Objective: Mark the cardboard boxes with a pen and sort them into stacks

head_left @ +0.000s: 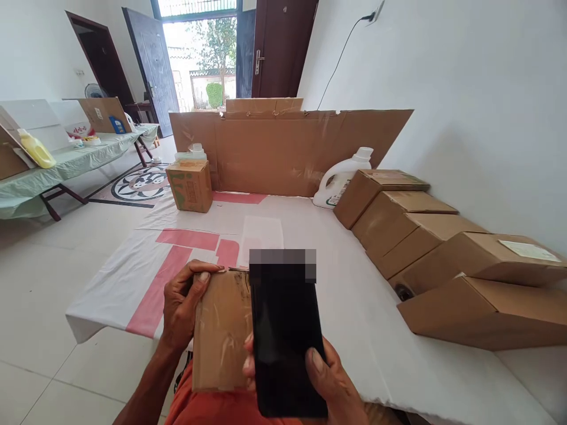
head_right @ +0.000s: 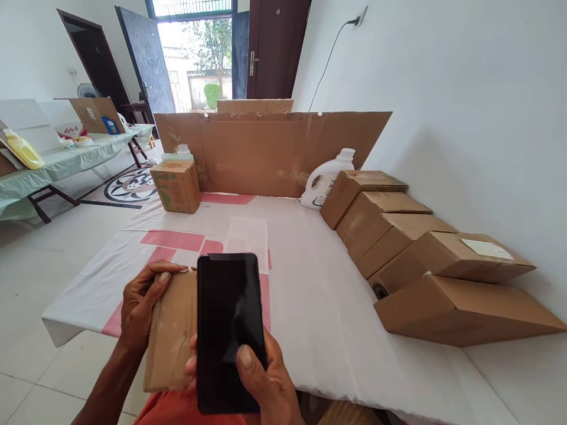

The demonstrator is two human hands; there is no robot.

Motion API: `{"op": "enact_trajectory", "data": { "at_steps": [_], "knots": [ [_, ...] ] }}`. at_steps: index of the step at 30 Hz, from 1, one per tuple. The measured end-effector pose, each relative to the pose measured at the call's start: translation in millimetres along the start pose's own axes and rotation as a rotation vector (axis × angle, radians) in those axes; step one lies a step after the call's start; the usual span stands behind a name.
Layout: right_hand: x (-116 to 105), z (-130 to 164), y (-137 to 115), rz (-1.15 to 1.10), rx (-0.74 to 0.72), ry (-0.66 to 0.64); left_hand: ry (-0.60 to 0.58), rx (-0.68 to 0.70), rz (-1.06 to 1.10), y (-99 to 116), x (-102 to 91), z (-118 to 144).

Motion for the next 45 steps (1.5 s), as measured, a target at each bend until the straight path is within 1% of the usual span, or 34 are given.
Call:
{"op": "enact_trajectory", "data": {
  "at_steps": [2, 4, 6, 8, 11, 14, 19, 22, 24, 26, 28, 30, 31, 34, 35, 37, 38, 40, 43, 45],
  "knots": [
    [4.4, -19.6, 3.4, -0.044, 0.038, -0.053, 0.016, 0.073, -0.019, -0.3, -0.2, -17.5],
    [5.2, -37.8, 7.3, -0.090, 0.070, -0.088, 0.025, 0.131, -0.016, -5.7, 1.5, -35.2],
    [2.9, -51.1, 11.0, -0.122, 0.087, -0.102, 0.028, 0.151, 0.002, -16.2, 3.7, -50.6],
    [-1.4, -57.8, 15.1, -0.147, 0.111, -0.099, 0.030, 0.139, 0.013, -28.5, 4.5, -62.1],
    [-7.9, -58.6, 20.4, -0.166, 0.161, -0.077, 0.039, 0.112, 0.014, -42.2, 2.0, -71.3],
    [-12.6, -57.3, 21.3, -0.174, 0.168, -0.054, 0.039, 0.079, 0.017, -49.7, -0.2, -76.6],
    [-21.0, -56.1, 19.2, -0.150, 0.138, -0.033, 0.039, 0.061, 0.030, -53.7, 0.6, -86.1],
    [-34.2, -52.0, 13.2, -0.107, 0.101, 0.004, 0.045, 0.048, 0.047, -55.6, 0.3, -89.2],
    [-47.2, -49.9, 5.5, -0.084, 0.056, 0.034, 0.048, 0.027, 0.062, -57.9, -0.4, -90.5],
    [-65.8, -51.0, -5.5, -0.049, -0.014, 0.092, 0.049, 0.007, 0.076, -60.3, -1.0, -92.8],
    [-91.2, -56.5, -16.6, 0.008, -0.078, 0.184, 0.050, -0.012, 0.087, -63.0, -1.0, -97.6],
    [-124.1, -66.0, -27.5, 0.108, -0.134, 0.309, 0.050, -0.029, 0.101, -66.6, -0.2, -104.9],
    [-143.3, -71.2, -34.0, 0.210, -0.165, 0.392, 0.049, -0.038, 0.110, -68.8, 0.4, -109.1],
    [-199.8, -82.9, -57.3, 0.630, -0.249, 0.674, 0.044, -0.063, 0.138, -77.1, 2.1, -121.4],
    [-215.0, -85.6, -64.4, 0.743, -0.263, 0.746, 0.044, -0.071, 0.146, -80.1, 2.3, -124.7],
    [-238.3, -89.5, -75.6, 0.871, -0.272, 0.835, 0.050, -0.085, 0.161, -85.7, 2.1, -129.4],
    [-246.1, -90.5, -80.1, 0.904, -0.272, 0.857, 0.056, -0.090, 0.168, -88.4, 1.9, -131.0],
    [-254.4, -90.5, -88.6, 0.994, -0.276, 0.890, 0.066, -0.098, 0.179, -94.2, 1.6, -133.2],
    [-257.5, -89.0, -96.1, 1.098, -0.296, 0.895, 0.078, -0.102, 0.181, -107.1, 1.7, -134.5],
    [-259.2, -86.5, -99.2, 1.162, -0.345, 0.887, 0.093, -0.106, 0.163, -120.3, 0.5, -133.0]
  ]
}}
Point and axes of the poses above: each hand's wrist, its own z-axis away from the middle knuckle, its own x-axis out of the palm, y = z × x, the point moved 7 cm from there along -z, towards the middle knuckle, and after that the axes turned 3 degrees about -z, right-handed, at the moved point
